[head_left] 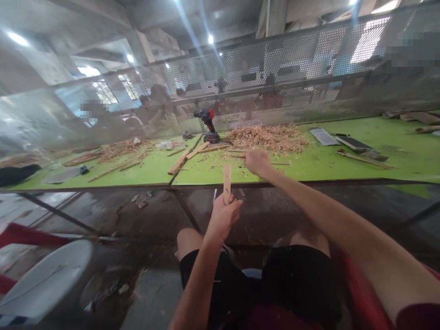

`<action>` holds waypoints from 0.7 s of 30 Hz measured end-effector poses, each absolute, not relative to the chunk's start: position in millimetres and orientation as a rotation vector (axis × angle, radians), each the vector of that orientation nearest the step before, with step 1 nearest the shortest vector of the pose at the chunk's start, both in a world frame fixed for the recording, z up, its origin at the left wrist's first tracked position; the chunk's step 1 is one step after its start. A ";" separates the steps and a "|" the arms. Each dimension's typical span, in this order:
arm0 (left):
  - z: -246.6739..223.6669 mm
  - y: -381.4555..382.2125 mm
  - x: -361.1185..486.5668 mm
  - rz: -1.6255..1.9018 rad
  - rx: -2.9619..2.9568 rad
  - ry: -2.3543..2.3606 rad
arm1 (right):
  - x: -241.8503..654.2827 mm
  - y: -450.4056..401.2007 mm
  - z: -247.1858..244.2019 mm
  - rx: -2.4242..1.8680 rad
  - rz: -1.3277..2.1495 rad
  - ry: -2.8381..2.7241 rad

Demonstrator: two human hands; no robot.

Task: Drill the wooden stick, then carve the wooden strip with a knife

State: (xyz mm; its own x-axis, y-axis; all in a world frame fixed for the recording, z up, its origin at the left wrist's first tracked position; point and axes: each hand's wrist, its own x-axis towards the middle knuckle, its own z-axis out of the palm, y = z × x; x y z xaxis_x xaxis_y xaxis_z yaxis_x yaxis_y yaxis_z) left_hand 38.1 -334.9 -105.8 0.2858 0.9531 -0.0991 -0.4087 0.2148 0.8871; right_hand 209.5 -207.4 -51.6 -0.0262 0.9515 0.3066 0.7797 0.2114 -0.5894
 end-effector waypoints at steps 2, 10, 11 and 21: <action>-110.4 -332.1 41.5 1.102 0.876 0.776 | 192.6 -222.1 -58.2 -1.720 0.256 -1.913; -115.9 -331.9 50.4 1.162 0.918 0.917 | 174.1 -235.4 -65.5 -1.916 0.036 -2.027; -115.4 -332.5 51.0 1.163 0.917 0.928 | 175.2 -232.2 -65.6 -1.923 0.027 -2.028; -105.0 -348.4 46.1 1.083 0.860 0.721 | 224.3 -204.2 -48.7 -2.061 0.129 -1.736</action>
